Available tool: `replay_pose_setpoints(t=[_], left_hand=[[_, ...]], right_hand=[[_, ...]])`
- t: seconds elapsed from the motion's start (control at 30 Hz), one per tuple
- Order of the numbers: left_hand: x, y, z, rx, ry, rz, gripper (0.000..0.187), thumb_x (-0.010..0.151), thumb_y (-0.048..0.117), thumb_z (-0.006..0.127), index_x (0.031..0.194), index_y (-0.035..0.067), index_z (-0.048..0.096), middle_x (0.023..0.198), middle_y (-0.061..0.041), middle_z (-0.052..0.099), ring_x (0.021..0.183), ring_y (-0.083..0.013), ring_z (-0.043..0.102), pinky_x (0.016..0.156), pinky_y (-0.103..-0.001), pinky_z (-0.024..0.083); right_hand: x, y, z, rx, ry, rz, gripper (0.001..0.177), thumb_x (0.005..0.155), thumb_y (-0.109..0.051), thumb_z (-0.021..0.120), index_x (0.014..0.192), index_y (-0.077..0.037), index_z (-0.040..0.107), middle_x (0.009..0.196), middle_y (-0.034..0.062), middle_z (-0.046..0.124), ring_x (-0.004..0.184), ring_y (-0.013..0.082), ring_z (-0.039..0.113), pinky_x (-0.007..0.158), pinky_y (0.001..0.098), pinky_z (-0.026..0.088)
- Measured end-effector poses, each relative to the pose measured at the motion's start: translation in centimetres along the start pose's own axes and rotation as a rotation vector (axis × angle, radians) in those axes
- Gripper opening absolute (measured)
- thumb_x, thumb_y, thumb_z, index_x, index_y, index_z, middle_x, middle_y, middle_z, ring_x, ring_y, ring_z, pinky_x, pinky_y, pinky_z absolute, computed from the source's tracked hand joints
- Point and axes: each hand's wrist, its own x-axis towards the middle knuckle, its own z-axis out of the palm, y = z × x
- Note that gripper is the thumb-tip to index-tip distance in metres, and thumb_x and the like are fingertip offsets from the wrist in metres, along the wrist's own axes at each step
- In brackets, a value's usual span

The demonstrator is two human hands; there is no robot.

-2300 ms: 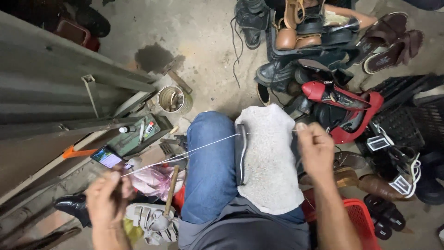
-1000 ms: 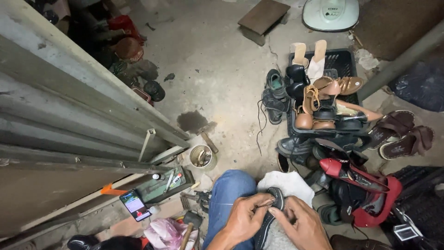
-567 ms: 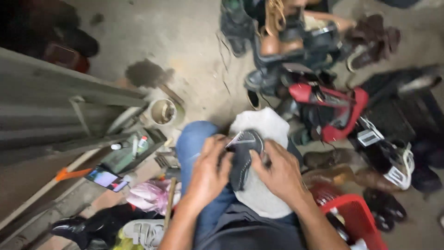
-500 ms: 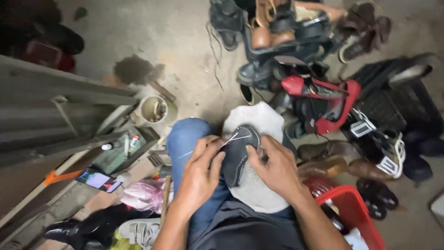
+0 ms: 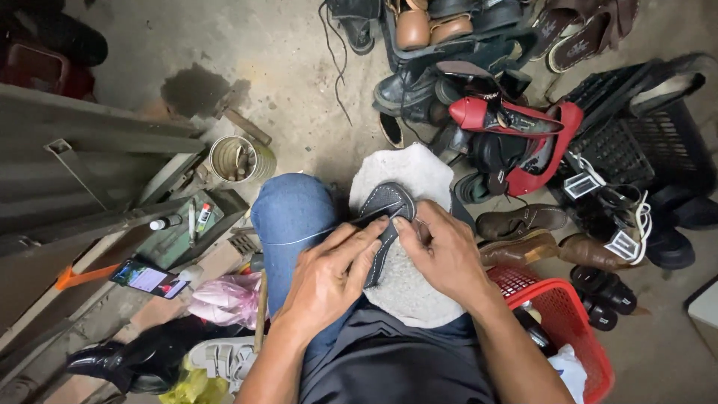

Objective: Hand-stitching a shoe sole using a needle and thread in a repair shop

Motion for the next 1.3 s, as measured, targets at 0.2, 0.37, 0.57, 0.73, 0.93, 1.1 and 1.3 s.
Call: replay_pose_setpoints(t=[0.2,0.37,0.57,0.73,0.93,1.1,1.3], left_hand=[[0.0,-0.6,0.5,0.023,0.011,0.034,0.034,0.106,0.022,0.052,0.136,0.014,0.065,0.108,-0.002,0.07,0.082,-0.0225,0.07,0.06,-0.038,0.054],[0.1,-0.3,0.0,0.014,-0.004,0.009,0.034,0.105,0.022,0.053,0.136,0.015,0.065,0.107,-0.003,0.071,0.082,-0.0248,0.069,0.06,-0.039,0.053],[1.8,1.5,-3.9,0.039,-0.052,-0.035,0.031,0.098,0.015,0.057,0.121,0.017,0.077,0.076,-0.014,0.072,0.065,-0.0371,0.072,0.051,-0.048,0.056],[2.6,-0.1,-5.6,0.185,-0.145,-0.041,0.032,0.094,0.018,0.055,0.112,0.022,0.081,0.075,-0.012,0.074,0.061,-0.0389,0.071,0.05,-0.048,0.056],[4.5,-1.1,-4.8,0.155,-0.171,-0.011,0.033,0.091,0.013,0.056,0.11,0.019,0.082,0.078,-0.012,0.076,0.062,-0.0383,0.073,0.055,-0.048,0.058],[4.8,-0.3,-5.7,0.156,-0.202,0.02,0.029,0.093,0.016,0.057,0.11,0.016,0.081,0.082,-0.014,0.077,0.07,-0.0408,0.074,0.058,-0.049,0.059],[1.9,-3.4,-4.7,0.318,-0.09,-0.022,0.016,0.099,0.023,0.057,0.1,0.02,0.073,0.08,-0.002,0.073,0.078,-0.0292,0.073,0.067,-0.04,0.059]], right_hand=[[0.0,0.1,0.1,0.015,0.021,-0.035,0.034,0.102,-0.036,0.056,0.081,-0.011,0.045,0.071,0.0031,0.05,0.062,0.0227,0.048,0.065,0.0407,0.041],[0.0,-0.3,0.1,-0.004,0.016,-0.013,0.033,0.101,-0.036,0.057,0.08,-0.012,0.048,0.071,0.0027,0.053,0.064,0.0247,0.053,0.067,0.043,0.042],[0.4,-1.5,1.2,-0.129,0.221,-0.239,0.037,0.098,-0.035,0.068,0.073,-0.011,0.056,0.061,0.0086,0.055,0.059,0.0306,0.065,0.052,0.0383,0.052],[1.0,-3.2,3.0,-0.272,0.341,-0.388,0.035,0.098,-0.035,0.067,0.073,-0.013,0.055,0.063,0.0041,0.051,0.057,0.0261,0.062,0.05,0.0337,0.05],[1.7,-3.1,3.9,-0.306,0.357,-0.439,0.031,0.098,-0.034,0.067,0.079,-0.01,0.061,0.066,0.0062,0.054,0.06,0.0266,0.064,0.051,0.0339,0.052],[1.6,-3.9,0.8,-0.118,0.241,-0.41,0.028,0.095,-0.031,0.071,0.083,-0.006,0.065,0.07,0.0107,0.062,0.065,0.0297,0.069,0.052,0.0373,0.054],[1.9,3.8,-1.6,0.171,0.346,-0.14,0.017,0.096,-0.021,0.074,0.088,-0.006,0.07,0.109,0.012,0.069,0.101,0.0291,0.064,0.088,0.0426,0.051]])
